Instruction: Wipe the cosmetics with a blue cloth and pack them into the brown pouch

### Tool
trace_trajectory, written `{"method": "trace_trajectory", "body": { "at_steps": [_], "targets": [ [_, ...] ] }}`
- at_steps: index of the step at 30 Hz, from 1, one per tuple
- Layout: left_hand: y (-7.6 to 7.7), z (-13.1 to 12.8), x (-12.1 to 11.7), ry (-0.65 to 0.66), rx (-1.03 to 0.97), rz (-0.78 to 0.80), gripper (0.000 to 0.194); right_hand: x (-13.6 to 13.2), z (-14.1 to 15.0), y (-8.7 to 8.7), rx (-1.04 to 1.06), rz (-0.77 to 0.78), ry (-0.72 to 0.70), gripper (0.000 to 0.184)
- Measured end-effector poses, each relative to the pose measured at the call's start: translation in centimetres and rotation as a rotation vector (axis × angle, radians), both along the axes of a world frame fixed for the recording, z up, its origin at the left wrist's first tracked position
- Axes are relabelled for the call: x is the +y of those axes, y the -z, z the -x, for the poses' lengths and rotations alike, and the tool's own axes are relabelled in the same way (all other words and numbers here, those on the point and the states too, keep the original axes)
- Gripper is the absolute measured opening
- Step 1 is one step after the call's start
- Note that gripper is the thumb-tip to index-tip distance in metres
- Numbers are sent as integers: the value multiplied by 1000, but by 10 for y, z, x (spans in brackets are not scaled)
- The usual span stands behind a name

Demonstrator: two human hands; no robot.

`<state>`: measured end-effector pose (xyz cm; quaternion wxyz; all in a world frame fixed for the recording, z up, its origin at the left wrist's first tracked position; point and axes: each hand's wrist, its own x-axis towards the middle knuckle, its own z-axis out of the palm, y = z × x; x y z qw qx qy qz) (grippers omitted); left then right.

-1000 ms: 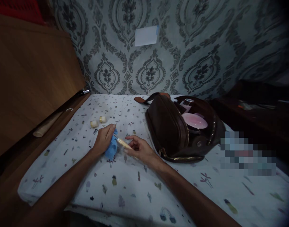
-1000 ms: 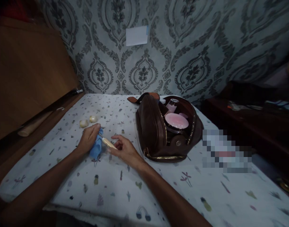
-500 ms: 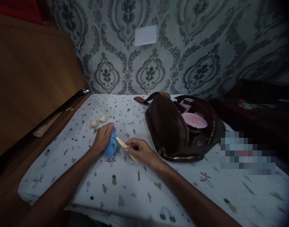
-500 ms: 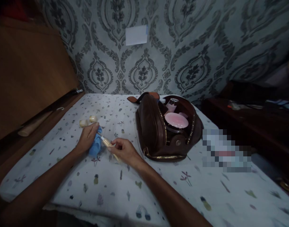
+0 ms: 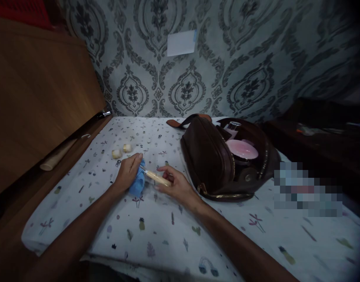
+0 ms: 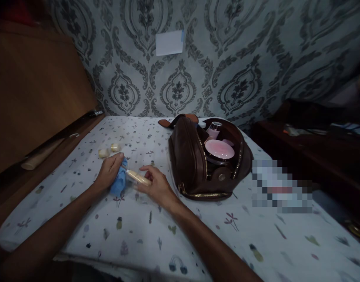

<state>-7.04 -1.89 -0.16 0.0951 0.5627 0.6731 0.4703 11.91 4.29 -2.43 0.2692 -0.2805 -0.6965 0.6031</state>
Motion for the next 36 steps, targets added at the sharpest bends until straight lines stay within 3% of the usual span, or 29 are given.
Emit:
{"method": "trace_trajectory", "body": {
  "at_steps": [2, 10, 15, 19, 23, 26, 31, 36],
  "targets": [
    [0, 0, 0, -2, -7, -10, 46, -1, 0, 1, 19, -16, 3, 50],
    [1, 2, 0, -15, -39, -12, 47, -5, -1, -3, 54, -24, -44, 29],
    [1, 2, 1, 1, -27, -5, 47, -5, -3, -5, 12, 66, -22, 39],
    [2, 2, 1, -4, -30, -10, 46, -4, 0, -3, 50, 32, 14, 53],
    [2, 3, 1, 4, -32, -13, 45, -5, 1, -3, 69, -49, 21, 31],
    [2, 3, 1, 5, -42, -16, 45, -6, -1, -6, 67, 1, -40, 23],
    [1, 1, 0, 16, -37, -4, 45, -6, -2, -7, -4, 84, -45, 34],
    [0, 1, 0, 11, -35, -10, 45, -3, 0, 1, 5, -37, 24, 51]
  ]
}}
